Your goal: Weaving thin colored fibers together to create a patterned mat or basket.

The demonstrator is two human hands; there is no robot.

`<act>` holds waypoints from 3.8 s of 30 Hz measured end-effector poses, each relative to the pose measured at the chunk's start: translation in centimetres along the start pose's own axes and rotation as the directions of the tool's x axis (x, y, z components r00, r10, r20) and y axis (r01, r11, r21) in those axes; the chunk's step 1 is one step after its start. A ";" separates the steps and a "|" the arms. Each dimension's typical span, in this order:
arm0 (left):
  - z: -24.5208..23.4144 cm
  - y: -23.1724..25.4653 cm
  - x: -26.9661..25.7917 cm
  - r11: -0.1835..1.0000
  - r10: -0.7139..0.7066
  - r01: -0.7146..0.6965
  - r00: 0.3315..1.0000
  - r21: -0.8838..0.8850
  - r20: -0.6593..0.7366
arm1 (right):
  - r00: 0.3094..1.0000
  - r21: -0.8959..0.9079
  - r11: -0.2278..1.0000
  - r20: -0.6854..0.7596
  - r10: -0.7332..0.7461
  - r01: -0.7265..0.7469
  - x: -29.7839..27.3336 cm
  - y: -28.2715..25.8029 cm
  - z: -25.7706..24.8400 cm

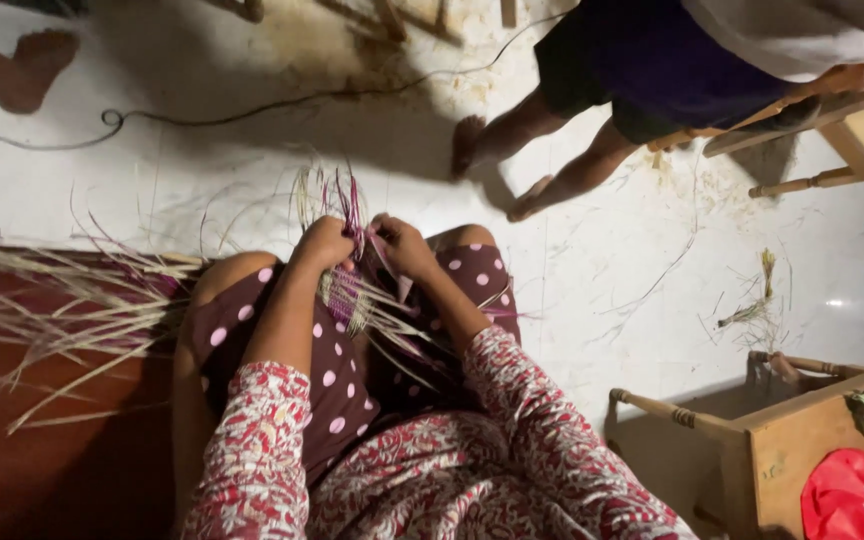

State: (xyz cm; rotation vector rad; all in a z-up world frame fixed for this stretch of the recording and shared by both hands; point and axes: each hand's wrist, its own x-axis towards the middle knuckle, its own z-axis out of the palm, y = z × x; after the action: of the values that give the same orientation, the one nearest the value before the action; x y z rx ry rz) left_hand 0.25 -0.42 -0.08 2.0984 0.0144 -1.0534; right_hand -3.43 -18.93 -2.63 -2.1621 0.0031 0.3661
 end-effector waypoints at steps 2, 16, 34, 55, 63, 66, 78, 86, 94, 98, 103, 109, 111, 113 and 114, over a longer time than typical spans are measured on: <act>-0.7 1.4 -1.1 1.000 0.013 -0.014 1.000 0.028 0.005 | 1.000 0.013 1.000 0.029 -0.009 0.009 0.7 0.7 -0.5; -0.4 0.9 -0.7 0.999 0.029 -0.030 1.000 -0.030 -0.010 | 0.984 -0.209 0.968 0.076 0.158 -0.139 3.8 1.1 -0.5; 0.4 0.2 0.2 1.000 0.018 -0.019 0.998 -0.014 -0.059 | 0.982 -0.213 0.964 0.073 0.175 -0.156 1.8 -5.1 -3.2; -2.7 -2.4 4.8 0.667 0.688 -0.489 0.693 0.562 -0.215 | 0.804 -0.273 0.788 0.422 -0.418 0.553 0.5 -10.0 -0.8; -5.6 0.5 3.0 0.910 0.324 -0.177 0.868 0.375 -0.376 | 0.834 -0.801 0.588 0.396 0.385 0.109 -3.6 -12.9 -3.4; -7.2 0.3 2.7 0.954 0.212 -0.064 0.834 0.293 -0.510 | 0.921 -0.866 0.319 0.382 -0.076 0.385 -9.2 -3.2 -2.4; -11.6 -3.8 8.5 0.679 -0.279 -0.450 0.573 -0.580 -0.770 | 0.538 -0.729 0.307 0.668 0.514 0.612 -22.2 -9.3 -8.8; -7.1 0.5 2.6 0.833 0.105 -0.486 0.607 -0.264 -0.788 | 0.752 -0.829 0.314 0.555 0.356 0.463 -19.5 -2.6 -8.1; -0.7 1.0 -5.3 0.748 0.465 -0.646 0.671 -0.148 -0.578 | 0.996 -0.340 0.940 0.092 -0.007 0.038 -3.6 -1.8 -4.0; -0.2 2.0 -8.4 0.904 0.407 -0.425 0.890 -0.051 -0.207 | 0.992 -0.024 0.994 0.054 0.111 -0.110 -0.6 0.4 -0.4; 0.9 0.5 -6.1 0.950 0.312 -0.307 0.941 0.060 -0.130 | 0.998 0.093 0.994 -0.027 0.062 -0.060 0.6 0.4 1.7; 0.8 0.1 -5.4 0.928 0.366 -0.349 0.919 0.129 -0.146 | 0.953 0.145 0.947 -0.054 0.297 -0.286 1.8 4.0 5.2; 0.5 0.4 -6.0 0.935 0.349 -0.332 0.923 0.125 -0.160 | 0.933 0.131 0.926 -0.030 0.360 -0.353 1.9 3.6 5.2; 0.2 1.2 -6.9 0.941 0.338 -0.329 0.928 0.081 -0.159 | 0.927 0.121 0.922 -0.036 0.374 -0.368 1.9 3.4 5.2; 0.0 1.6 -7.3 0.946 0.322 -0.322 0.932 0.033 -0.164 | 0.922 0.106 0.919 -0.035 0.385 -0.380 2.0 3.4 5.2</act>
State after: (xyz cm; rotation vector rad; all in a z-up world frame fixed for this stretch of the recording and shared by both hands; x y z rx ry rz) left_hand -4.01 0.75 5.89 2.0984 -0.2433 -0.6801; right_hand -3.32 -16.50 -8.66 -2.0685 0.4737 0.5175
